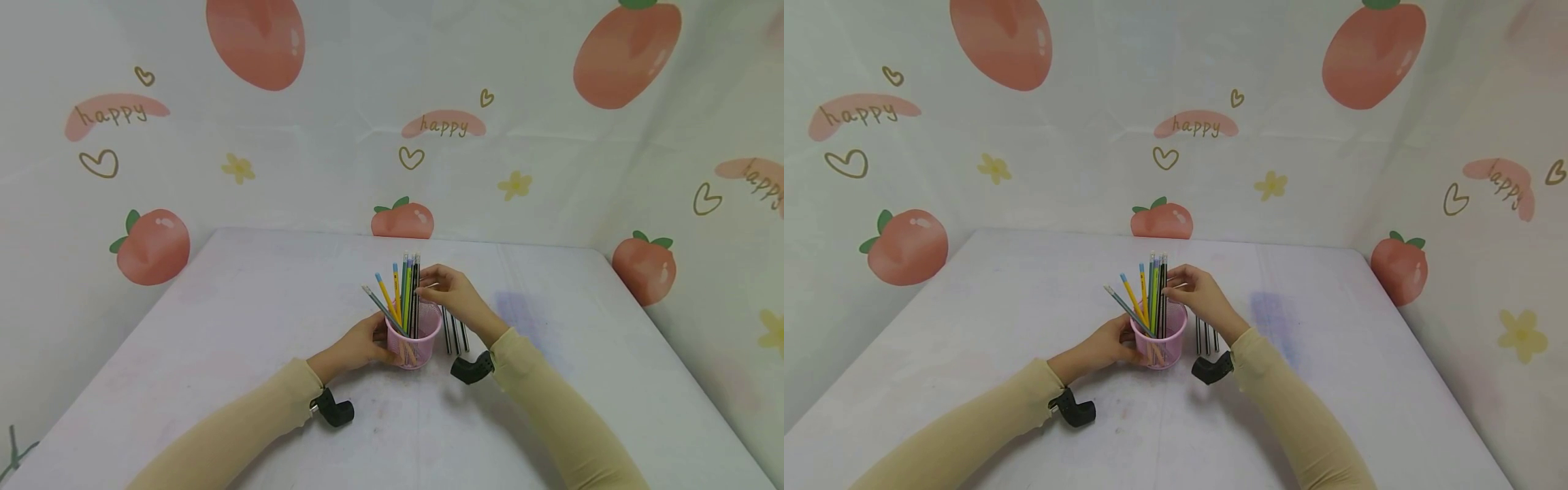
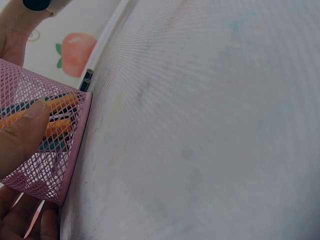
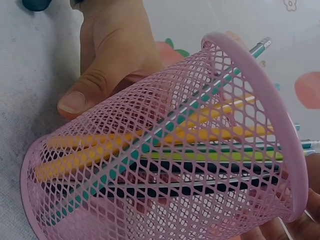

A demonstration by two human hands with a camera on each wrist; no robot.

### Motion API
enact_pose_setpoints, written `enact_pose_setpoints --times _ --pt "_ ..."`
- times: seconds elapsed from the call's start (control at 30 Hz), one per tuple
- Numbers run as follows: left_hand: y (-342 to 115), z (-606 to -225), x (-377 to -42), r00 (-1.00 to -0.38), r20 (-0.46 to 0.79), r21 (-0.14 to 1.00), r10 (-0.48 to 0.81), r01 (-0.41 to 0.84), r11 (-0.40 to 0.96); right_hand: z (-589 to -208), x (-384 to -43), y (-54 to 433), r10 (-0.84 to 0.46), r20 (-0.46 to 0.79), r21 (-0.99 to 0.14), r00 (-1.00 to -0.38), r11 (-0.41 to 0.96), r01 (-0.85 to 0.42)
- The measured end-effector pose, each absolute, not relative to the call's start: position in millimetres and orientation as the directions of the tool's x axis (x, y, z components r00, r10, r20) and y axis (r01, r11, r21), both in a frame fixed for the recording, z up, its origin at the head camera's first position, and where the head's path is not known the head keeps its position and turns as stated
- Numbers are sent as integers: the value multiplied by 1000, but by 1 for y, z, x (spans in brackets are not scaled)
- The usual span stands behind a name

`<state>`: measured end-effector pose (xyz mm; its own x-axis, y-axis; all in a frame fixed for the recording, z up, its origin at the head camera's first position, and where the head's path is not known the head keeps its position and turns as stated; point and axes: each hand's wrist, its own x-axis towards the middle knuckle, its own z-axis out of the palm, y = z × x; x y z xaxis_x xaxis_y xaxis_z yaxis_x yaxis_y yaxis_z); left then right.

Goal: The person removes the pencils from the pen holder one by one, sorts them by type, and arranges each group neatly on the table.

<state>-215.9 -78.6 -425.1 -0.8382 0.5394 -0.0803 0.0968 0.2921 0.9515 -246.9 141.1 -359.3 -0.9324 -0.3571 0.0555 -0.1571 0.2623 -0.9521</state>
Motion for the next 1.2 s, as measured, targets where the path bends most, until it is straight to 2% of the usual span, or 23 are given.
enact_pose_setpoints --times 0.67,1.2 --pt "-78 -426 -216 -842 -83 951 534 94 295 -357 -249 142 -331 81 -943 -940 281 -180" --pt "-78 -426 -216 -849 -62 947 525 116 300 -336 -250 151 -270 153 -967 -951 157 -200"
